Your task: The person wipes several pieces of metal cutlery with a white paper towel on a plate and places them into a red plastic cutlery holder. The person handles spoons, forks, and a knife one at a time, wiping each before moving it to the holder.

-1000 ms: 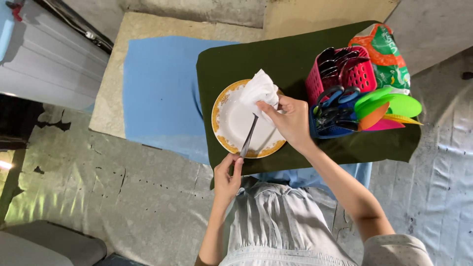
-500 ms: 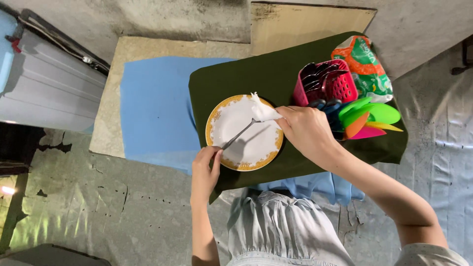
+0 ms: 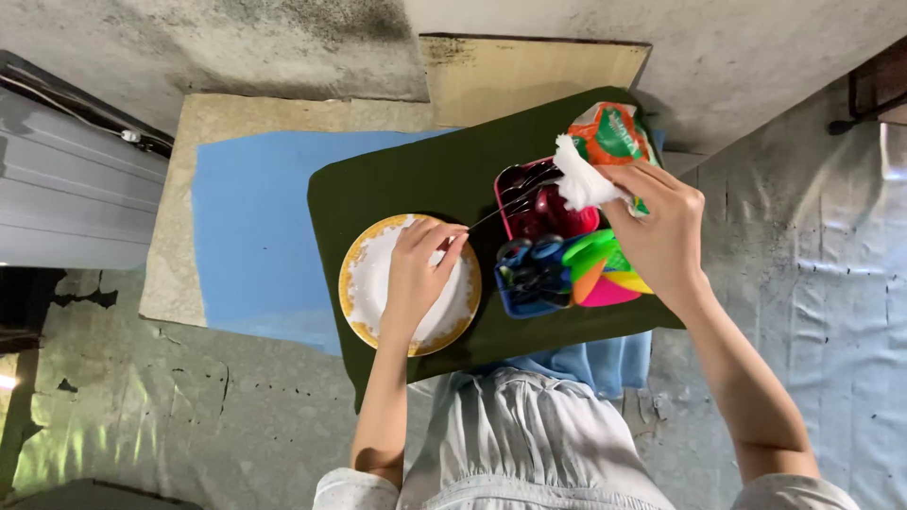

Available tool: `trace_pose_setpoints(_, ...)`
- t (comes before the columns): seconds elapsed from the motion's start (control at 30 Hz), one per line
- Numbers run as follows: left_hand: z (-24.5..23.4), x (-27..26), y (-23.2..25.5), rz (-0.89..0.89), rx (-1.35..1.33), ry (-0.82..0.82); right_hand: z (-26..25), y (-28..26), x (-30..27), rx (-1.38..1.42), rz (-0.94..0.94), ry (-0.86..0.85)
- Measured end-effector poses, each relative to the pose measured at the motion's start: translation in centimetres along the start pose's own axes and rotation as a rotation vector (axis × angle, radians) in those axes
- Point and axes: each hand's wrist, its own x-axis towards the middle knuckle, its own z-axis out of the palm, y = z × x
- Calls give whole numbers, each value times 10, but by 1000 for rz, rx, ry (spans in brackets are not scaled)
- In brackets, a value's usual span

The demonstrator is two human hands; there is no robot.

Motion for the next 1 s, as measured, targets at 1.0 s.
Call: trace_pose_setpoints(1.0, 45, 21, 7, -432, -389, -128, 12, 61, 14, 176, -235, -222)
